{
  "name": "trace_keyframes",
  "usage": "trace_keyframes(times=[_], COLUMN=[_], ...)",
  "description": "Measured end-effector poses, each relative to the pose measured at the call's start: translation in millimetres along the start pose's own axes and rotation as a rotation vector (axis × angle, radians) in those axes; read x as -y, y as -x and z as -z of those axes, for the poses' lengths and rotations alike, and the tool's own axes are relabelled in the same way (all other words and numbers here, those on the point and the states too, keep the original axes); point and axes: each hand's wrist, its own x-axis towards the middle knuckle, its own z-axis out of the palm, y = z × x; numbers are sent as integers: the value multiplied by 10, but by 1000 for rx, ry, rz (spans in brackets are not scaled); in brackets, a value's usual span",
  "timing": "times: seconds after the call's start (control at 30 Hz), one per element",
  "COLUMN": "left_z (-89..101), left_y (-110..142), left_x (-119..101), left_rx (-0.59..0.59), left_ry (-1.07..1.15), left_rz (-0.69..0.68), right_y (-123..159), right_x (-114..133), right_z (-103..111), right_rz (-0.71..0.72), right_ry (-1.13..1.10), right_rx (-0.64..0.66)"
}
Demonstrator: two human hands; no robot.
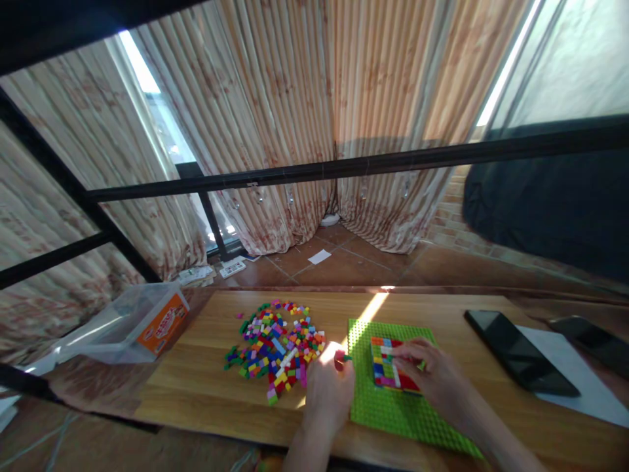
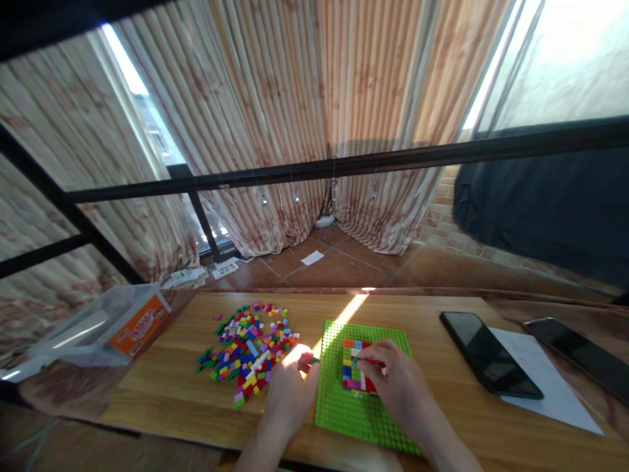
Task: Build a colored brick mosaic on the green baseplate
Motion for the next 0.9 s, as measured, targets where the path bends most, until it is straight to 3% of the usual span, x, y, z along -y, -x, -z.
trace_keyframes(times=[0.2, 0.7, 0.9], left_z=[-182, -333, -358], left_y=[3, 19, 22], left_x=[-28, -30, -21], left_rx=[10, 75, 82], left_ry=[55, 48, 28], left_rz=[-45, -106, -124], right_y=[-6, -53, -82], right_x=[-34, 102, 139], right_z=[-214, -237, -243], right_rz=[93, 79, 0], right_ry=[84, 173, 166], right_rx=[35, -32, -80])
